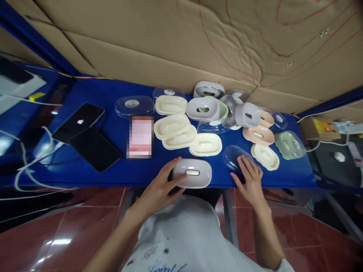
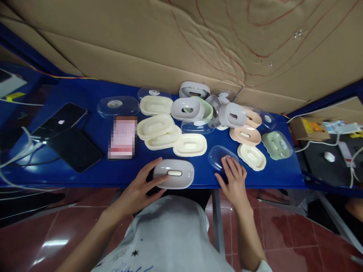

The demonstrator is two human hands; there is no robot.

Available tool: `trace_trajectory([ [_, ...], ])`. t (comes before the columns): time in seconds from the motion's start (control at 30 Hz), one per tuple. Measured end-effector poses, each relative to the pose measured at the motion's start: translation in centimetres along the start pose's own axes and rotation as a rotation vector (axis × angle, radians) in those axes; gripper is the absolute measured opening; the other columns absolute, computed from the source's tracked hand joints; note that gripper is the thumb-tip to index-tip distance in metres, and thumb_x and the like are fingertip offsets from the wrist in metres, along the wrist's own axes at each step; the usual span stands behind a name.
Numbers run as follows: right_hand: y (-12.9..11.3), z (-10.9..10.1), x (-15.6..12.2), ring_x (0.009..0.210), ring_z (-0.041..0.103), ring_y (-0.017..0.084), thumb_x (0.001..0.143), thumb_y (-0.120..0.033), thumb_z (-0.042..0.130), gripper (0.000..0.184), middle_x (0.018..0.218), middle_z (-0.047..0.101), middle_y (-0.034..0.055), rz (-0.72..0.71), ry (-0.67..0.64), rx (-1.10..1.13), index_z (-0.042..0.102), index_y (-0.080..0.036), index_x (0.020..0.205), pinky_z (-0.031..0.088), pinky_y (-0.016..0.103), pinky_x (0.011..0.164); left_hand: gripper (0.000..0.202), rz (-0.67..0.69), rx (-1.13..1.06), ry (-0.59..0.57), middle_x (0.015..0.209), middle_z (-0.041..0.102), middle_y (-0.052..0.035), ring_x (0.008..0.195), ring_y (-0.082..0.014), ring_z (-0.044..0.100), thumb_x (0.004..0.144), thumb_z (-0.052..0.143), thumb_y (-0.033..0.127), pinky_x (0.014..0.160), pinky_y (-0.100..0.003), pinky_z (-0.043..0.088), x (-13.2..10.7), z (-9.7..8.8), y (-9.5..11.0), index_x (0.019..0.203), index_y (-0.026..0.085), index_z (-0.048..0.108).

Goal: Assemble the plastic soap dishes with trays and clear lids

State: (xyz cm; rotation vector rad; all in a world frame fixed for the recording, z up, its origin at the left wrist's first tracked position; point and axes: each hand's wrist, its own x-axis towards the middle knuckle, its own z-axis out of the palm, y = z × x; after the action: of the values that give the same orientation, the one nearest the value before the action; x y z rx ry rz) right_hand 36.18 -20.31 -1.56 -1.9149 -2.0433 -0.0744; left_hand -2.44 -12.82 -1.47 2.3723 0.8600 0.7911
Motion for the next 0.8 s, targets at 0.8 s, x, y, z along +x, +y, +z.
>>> trace_trajectory([
  [0.8,-8.6,2.9,2.4,0.164,0.035,0.039,0.103,-0.044,0.073,0.077,0.177,0.036,0.0128,-0.392,-0.053,0.322,0.038,-0.034,0.171,0.05,0.061,0.124,0.098,-0.238,-0.165,-0.073,0.162,0.05,-0.0125,0.15,-0.0357,0.052,0.091,0.088,0.037,0.123,-0.059,0.05,1.6,1.4,-0.2,0.17,0.038,0.03],
])
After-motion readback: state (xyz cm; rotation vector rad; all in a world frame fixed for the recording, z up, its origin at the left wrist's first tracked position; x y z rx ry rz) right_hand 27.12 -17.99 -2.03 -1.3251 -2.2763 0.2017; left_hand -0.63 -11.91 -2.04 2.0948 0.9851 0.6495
